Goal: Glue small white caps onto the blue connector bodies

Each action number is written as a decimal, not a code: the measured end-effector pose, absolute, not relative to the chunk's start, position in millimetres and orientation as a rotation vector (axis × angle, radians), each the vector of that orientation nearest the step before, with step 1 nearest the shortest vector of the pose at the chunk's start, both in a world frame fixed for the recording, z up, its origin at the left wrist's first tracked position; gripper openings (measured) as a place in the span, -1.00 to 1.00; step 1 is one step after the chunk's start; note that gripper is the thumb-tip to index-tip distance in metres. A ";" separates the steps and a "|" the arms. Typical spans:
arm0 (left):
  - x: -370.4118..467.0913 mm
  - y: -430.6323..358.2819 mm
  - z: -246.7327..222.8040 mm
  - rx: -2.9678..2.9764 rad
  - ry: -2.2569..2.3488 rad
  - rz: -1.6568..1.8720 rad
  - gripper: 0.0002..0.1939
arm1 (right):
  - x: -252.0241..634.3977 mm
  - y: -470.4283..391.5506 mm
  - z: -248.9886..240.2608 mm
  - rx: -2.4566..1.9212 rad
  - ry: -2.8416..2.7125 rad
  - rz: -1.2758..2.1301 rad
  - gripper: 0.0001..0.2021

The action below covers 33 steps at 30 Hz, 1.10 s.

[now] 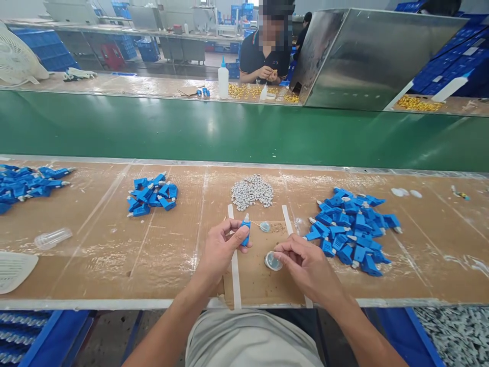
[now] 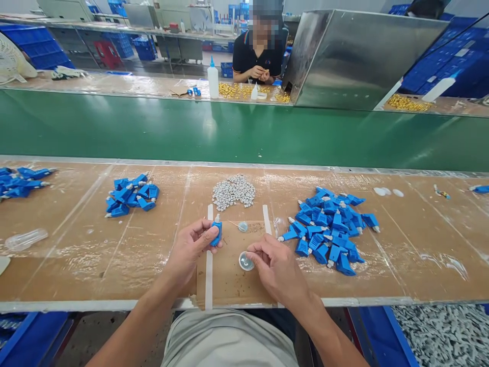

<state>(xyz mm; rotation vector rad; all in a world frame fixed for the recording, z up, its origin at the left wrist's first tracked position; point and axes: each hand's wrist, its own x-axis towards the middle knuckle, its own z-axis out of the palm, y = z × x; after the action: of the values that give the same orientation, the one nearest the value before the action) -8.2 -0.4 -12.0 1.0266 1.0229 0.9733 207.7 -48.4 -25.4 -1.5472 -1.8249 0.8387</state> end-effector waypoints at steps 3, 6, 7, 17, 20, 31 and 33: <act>-9.3 -0.3 -14.0 1.010 1.018 0.984 -0.65 | 203.6 -52.9 -23.6 -1.478 -1.935 0.710 -0.81; -9.1 -0.5 -15.0 0.944 0.983 0.985 -0.64 | 200.6 -57.7 -22.5 -1.462 -1.935 0.713 -0.79; -8.7 -0.9 -15.1 0.902 0.961 0.976 -0.64 | 200.4 -58.8 -22.7 -1.471 -1.916 0.734 -0.79; 3.9 -13.9 -15.0 0.399 0.746 0.788 -0.77 | 229.7 -45.0 -18.3 -1.395 -1.181 1.091 -0.78; 10.2 -17.1 -10.8 0.337 0.696 0.749 -0.81 | 227.1 -44.0 -3.5 -1.313 -1.136 1.021 -0.81; 18.5 -21.6 -4.5 0.327 0.638 0.693 -0.79 | 186.2 -55.4 37.5 -1.308 -1.560 0.425 -0.90; 18.0 -22.3 -5.5 0.327 0.631 0.690 -0.79 | 185.9 -54.8 36.1 -1.305 -1.585 0.412 -0.88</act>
<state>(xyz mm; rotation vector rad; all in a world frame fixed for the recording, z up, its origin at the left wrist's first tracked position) 18.0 -22.3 -5.5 0.3275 0.6313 0.6897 185.9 -54.8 36.1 -1.3046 -1.5852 0.4120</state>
